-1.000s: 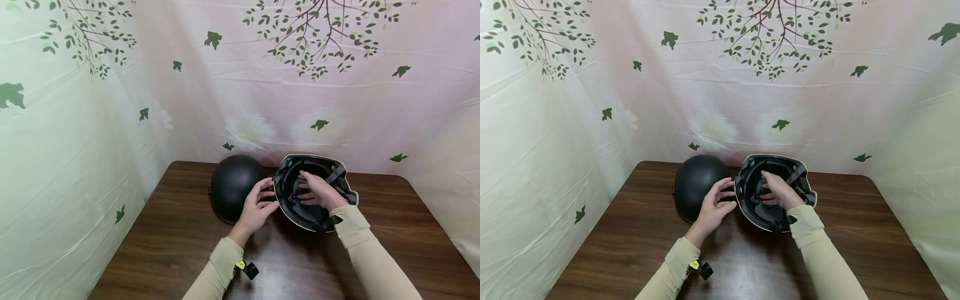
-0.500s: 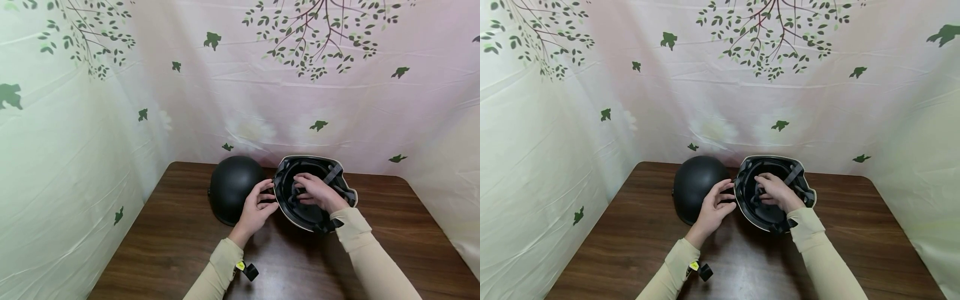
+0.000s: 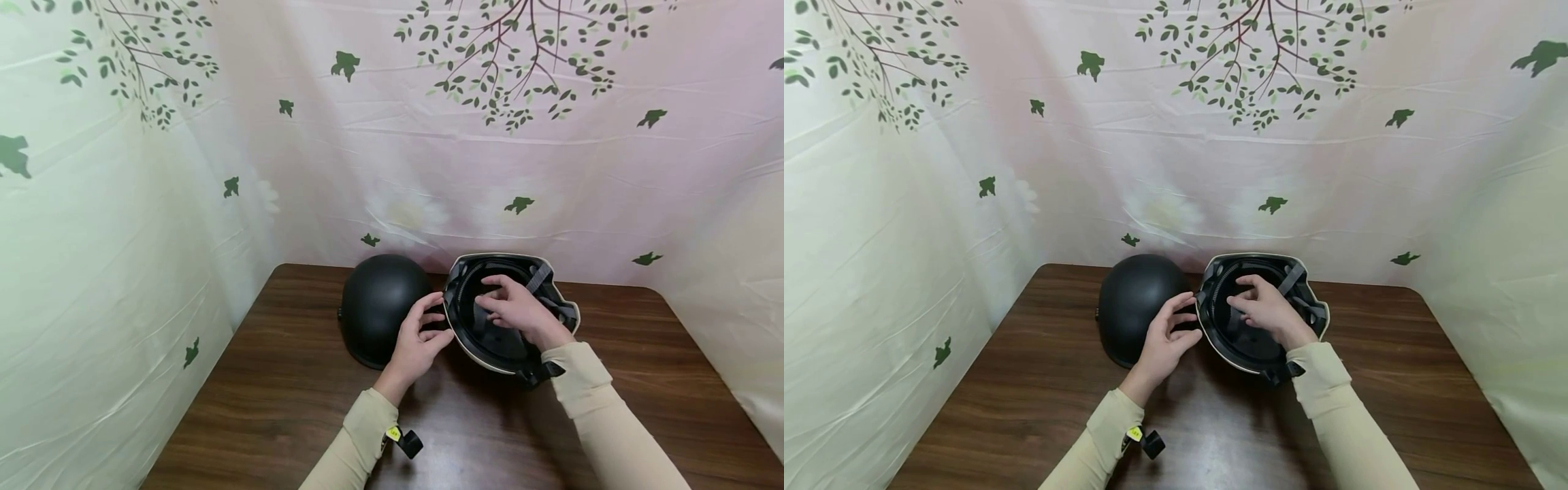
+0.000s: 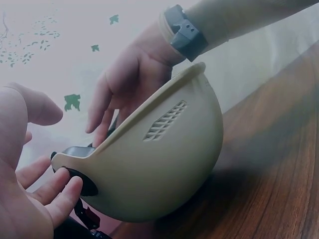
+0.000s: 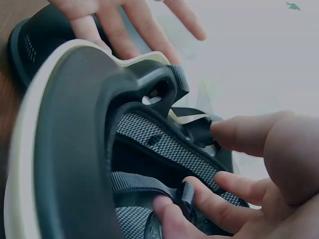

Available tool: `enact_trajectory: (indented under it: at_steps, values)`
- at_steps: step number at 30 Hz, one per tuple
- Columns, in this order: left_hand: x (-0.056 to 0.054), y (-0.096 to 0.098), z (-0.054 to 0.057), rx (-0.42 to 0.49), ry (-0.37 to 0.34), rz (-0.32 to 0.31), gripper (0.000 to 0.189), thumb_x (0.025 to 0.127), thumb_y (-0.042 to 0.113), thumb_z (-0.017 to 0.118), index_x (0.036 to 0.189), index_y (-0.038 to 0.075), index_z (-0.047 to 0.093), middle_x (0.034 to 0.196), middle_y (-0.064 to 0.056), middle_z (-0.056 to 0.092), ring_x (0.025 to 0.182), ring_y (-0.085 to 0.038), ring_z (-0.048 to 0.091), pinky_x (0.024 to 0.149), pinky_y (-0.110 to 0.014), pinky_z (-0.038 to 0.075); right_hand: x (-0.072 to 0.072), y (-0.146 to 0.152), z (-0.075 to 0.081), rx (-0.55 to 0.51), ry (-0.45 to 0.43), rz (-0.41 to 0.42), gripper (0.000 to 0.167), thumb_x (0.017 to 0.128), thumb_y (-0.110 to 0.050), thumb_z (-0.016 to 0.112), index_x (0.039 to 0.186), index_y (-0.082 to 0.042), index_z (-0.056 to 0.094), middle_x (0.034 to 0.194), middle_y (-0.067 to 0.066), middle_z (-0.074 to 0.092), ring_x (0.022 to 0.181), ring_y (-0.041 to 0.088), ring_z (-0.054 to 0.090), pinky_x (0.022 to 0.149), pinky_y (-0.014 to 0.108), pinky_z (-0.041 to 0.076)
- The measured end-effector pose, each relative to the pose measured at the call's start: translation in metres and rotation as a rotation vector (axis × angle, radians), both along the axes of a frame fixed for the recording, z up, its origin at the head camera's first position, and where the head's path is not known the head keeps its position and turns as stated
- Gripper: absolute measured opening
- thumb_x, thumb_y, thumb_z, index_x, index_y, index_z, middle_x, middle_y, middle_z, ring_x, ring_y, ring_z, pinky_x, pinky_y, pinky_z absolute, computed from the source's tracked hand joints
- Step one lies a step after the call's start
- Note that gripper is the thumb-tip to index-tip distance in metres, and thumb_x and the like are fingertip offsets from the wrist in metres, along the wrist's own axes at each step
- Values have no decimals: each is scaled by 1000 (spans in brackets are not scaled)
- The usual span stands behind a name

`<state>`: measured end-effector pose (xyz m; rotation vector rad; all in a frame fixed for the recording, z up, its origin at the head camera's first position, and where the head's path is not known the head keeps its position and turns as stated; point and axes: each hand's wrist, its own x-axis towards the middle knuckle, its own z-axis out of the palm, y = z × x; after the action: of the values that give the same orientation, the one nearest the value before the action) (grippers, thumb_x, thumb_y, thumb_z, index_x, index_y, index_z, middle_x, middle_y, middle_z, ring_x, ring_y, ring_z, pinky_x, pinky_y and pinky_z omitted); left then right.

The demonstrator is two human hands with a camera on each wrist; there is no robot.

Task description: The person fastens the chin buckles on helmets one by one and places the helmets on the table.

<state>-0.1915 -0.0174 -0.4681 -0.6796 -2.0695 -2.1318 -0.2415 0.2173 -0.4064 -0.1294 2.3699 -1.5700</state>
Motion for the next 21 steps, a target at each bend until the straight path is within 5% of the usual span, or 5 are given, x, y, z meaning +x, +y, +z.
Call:
enact_trajectory:
  at_steps: [12, 21]
  values:
    - [0, 2, 0, 3, -12, 18, 63, 96, 3, 73, 154, 10, 49, 152, -12, 52, 127, -39, 56, 101, -57, 53, 12, 10, 9, 43, 191, -28, 42, 104, -8, 64, 143, 0, 50, 110, 23, 69, 73, 16, 58, 62, 27, 50]
    - [0, 5, -3, -6, -9, 44, 60, 97, 5, 72, 153, 12, 50, 153, -9, 51, 138, -34, 51, 108, -63, 46, 15, 21, 8, 23, 197, -41, 42, 102, -8, 68, 140, 0, 52, 103, 12, 72, 71, 15, 57, 62, 28, 51]
